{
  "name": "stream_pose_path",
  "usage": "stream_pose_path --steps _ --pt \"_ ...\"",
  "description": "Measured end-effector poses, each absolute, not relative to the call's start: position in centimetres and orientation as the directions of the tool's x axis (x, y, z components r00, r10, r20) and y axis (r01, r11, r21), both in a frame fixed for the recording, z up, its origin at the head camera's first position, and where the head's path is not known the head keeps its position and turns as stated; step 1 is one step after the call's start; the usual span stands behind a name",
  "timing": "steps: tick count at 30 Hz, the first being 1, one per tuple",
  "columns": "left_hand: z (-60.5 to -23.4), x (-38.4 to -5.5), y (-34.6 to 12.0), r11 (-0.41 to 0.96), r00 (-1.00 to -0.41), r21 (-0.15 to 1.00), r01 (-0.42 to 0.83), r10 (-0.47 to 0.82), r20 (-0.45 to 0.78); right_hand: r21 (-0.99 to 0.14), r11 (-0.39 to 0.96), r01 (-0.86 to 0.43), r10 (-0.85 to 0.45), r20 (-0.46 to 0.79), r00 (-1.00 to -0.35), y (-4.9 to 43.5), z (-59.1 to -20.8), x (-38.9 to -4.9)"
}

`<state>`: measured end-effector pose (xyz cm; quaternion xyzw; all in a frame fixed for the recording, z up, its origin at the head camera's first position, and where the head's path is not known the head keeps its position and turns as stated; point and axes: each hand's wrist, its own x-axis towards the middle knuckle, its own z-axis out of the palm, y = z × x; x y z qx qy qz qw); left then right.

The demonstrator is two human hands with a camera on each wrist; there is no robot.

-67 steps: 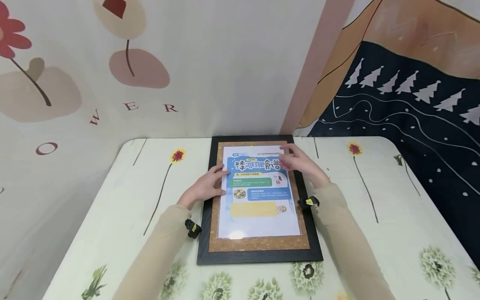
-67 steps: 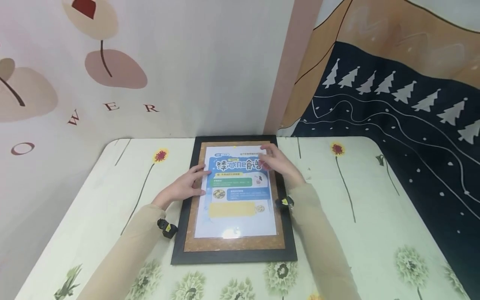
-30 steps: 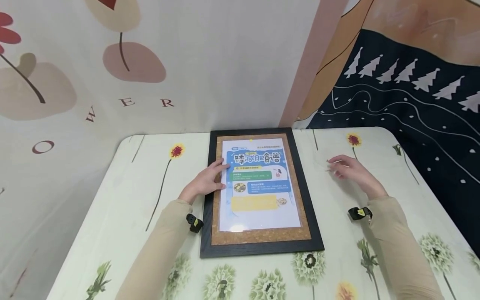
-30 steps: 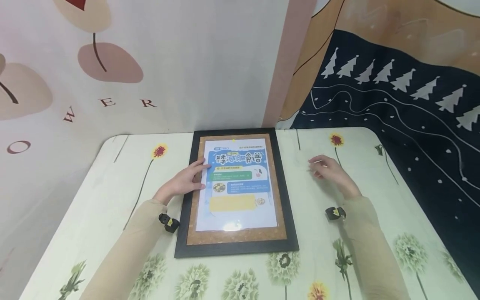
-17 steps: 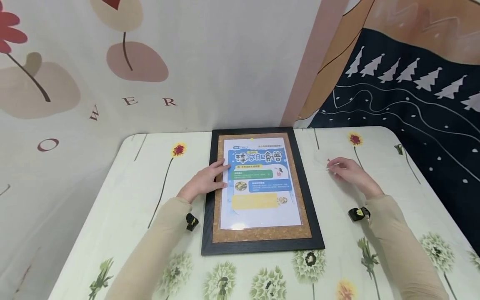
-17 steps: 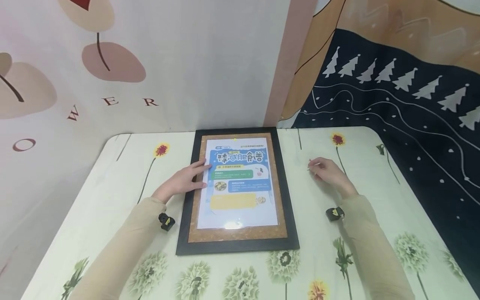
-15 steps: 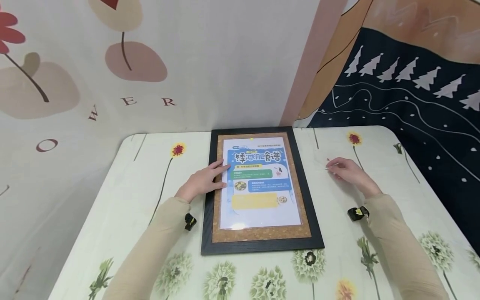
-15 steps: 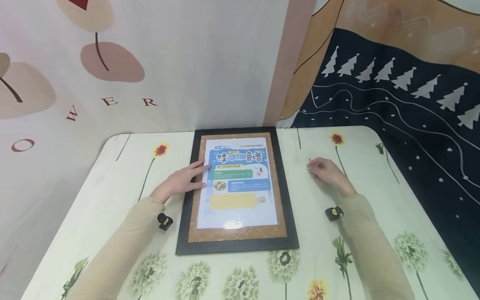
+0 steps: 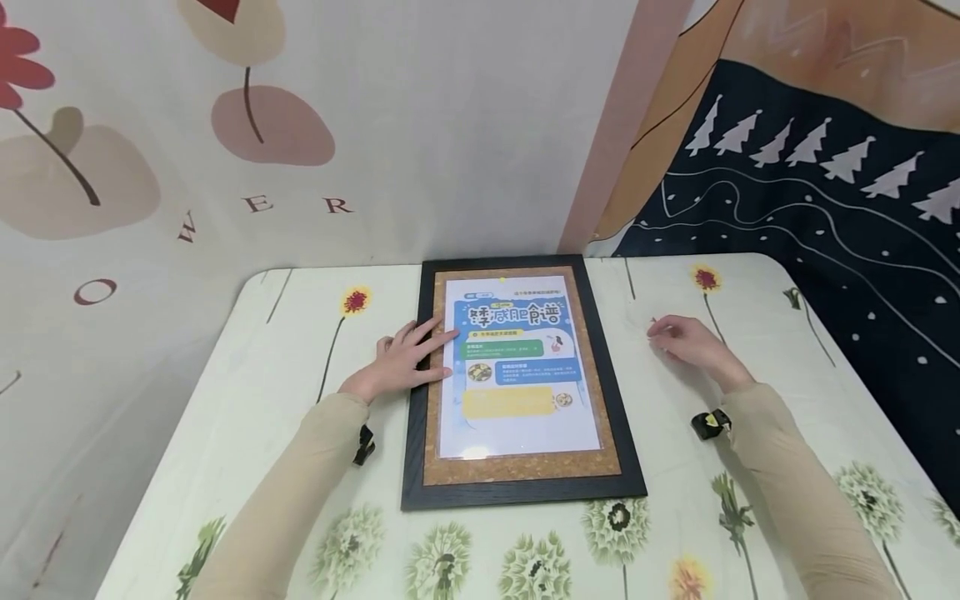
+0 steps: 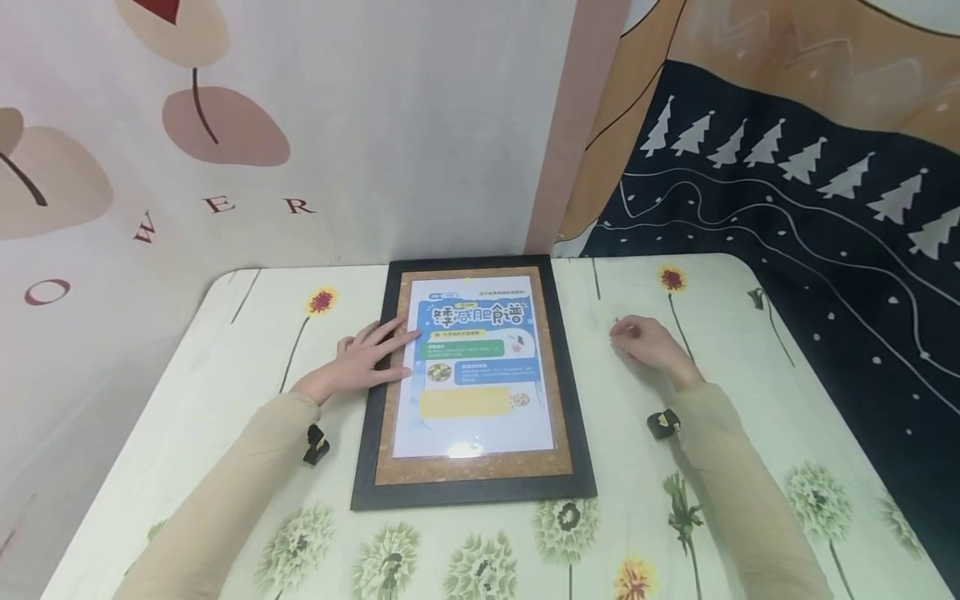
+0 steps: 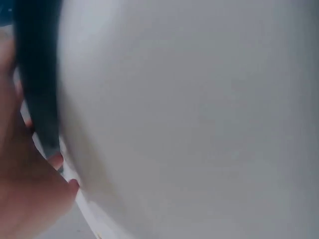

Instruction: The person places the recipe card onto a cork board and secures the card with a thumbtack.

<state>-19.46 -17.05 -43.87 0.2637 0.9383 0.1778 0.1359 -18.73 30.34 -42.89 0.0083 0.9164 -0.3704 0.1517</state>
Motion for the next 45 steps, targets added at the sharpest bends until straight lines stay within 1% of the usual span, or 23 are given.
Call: stream_pose_path --steps 10,18,21,30,45 --pt "-44.0 -19.6 -17.1 0.743 -0.814 0.474 0.472 0.574 -0.09 -0.656 0.752 0.068 -0.121 -0.239 -0.963 29.5 -42.7 -19.1" --pt "-44.3 -19.7 -17.5 0.681 -0.797 0.614 0.4 0.589 -0.134 -0.642 0.763 0.078 -0.104 -0.24 -0.965 28.8 -42.5 -19.5" --pt "-44.4 -19.8 -17.6 0.667 -0.786 0.64 0.382 0.599 -0.154 -0.643 0.763 0.074 -0.103 -0.234 -0.967 28.7 -42.6 -19.5" --pt "-44.3 -19.7 -17.9 0.634 -0.781 0.681 0.366 0.607 -0.146 -0.645 0.763 0.046 -0.115 -0.205 -0.972 28.4 -42.7 -19.5" --pt "-44.6 -19.7 -18.0 0.64 -0.788 0.673 0.371 0.6 -0.137 -0.656 0.749 0.096 -0.106 -0.261 -0.96 27.6 -42.6 -19.6"
